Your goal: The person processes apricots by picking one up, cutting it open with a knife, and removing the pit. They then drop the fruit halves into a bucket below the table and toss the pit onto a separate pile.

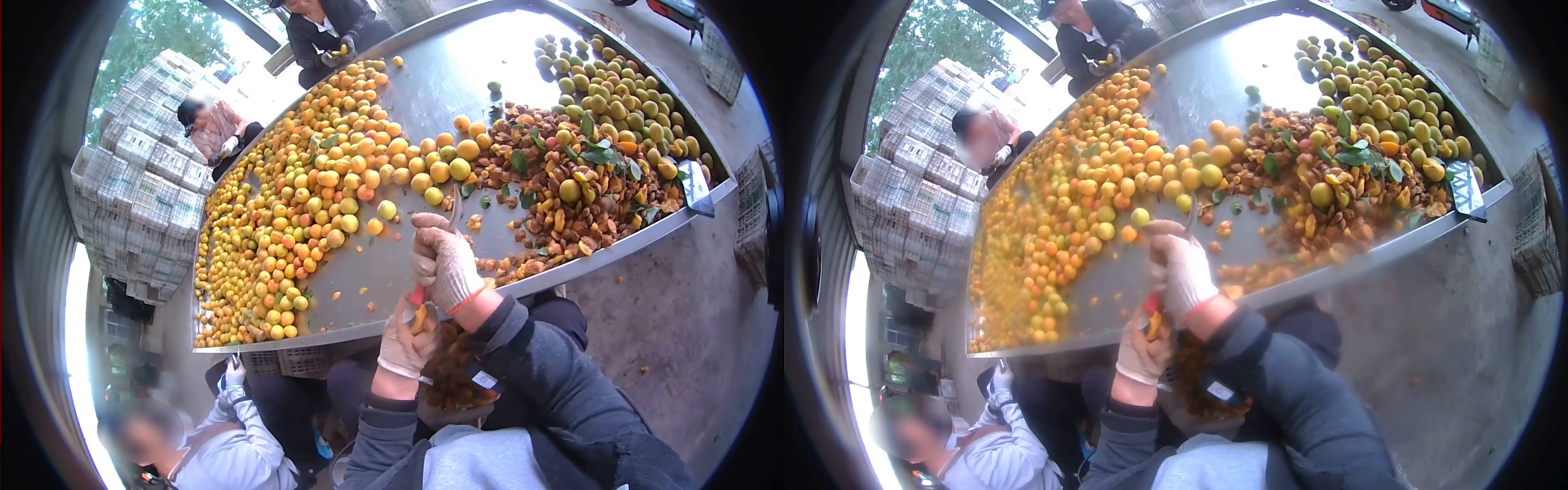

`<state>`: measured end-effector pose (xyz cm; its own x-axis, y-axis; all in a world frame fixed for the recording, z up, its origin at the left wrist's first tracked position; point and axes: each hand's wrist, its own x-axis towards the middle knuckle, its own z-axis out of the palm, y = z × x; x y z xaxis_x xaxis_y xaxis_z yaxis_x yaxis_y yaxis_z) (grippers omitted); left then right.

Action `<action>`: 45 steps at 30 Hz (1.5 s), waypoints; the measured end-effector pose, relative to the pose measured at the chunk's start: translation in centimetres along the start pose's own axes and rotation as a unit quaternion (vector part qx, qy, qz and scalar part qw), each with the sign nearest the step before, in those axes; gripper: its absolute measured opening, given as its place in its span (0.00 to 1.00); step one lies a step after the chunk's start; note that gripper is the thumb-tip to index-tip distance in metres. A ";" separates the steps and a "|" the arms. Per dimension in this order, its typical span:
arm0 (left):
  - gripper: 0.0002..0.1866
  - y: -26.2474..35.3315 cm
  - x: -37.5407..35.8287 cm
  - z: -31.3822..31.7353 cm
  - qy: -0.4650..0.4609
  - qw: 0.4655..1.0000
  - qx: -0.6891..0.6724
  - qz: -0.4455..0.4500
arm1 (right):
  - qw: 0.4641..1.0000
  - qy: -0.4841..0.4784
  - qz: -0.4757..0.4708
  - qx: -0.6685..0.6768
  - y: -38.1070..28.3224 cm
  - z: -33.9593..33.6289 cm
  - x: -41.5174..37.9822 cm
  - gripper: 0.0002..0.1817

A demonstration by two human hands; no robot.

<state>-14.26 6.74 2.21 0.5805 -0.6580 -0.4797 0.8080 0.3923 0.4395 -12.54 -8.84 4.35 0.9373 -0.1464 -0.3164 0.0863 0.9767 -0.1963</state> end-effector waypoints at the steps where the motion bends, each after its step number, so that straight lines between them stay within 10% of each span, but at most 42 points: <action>1: 0.16 -0.2 0.1 0.1 0.006 1.000 0.000 -0.006 | 1.000 0.007 -0.023 -0.017 -0.1 0.2 -0.2 0.11; 4: 0.22 -0.5 1.1 -0.8 0.147 0.928 0.295 0.174 | 0.994 0.011 -0.096 -0.049 -1.5 1.1 -1.4 0.10; 8: 0.21 0.8 0.0 3.0 0.071 0.986 0.129 0.077 | 0.978 -0.013 -0.191 -0.084 -2.6 1.7 -2.5 0.09; 13: 0.22 -1.0 2.0 4.6 0.241 0.919 0.244 0.193 | 0.965 -0.030 -0.216 -0.144 -2.9 1.8 -3.3 0.09; 17: 0.22 -1.4 2.3 5.4 0.189 0.875 0.349 0.279 | 0.973 -0.026 -0.199 -0.110 -3.2 1.7 -3.1 0.10; 20: 0.22 -0.9 2.0 6.8 0.263 0.928 0.208 0.164 | 0.982 0.009 -0.179 -0.059 -3.6 1.4 -2.5 0.10; 35: 0.27 -0.3 0.8 1.4 -0.069 0.996 -0.052 -0.028 | 0.995 0.006 -0.100 -0.019 -2.4 0.3 -1.2 0.13; 37: 0.25 -0.2 0.1 3.1 0.122 0.976 0.138 0.114 | 0.992 -0.011 -0.122 -0.003 -3.2 -0.1 -0.6 0.15; 40: 0.25 1.2 -0.2 3.8 0.151 0.949 0.101 0.257 | 0.985 -0.097 -0.139 0.018 -4.5 -0.9 -0.6 0.14; 42: 0.25 2.5 -0.7 2.3 0.047 0.962 0.134 0.231 | 0.873 -0.115 -0.204 -0.427 -4.0 0.4 -2.2 0.12; 45: 0.23 2.4 0.0 1.9 0.027 0.958 0.140 0.249 | 0.704 -0.234 -0.307 -0.596 -1.0 -0.6 -2.9 0.15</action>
<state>-12.51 6.49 4.79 0.8973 -0.3970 -0.1932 0.3752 0.4553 0.8074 -15.55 -9.49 4.92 0.8799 -0.1427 0.4533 0.4403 -0.1139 -0.8906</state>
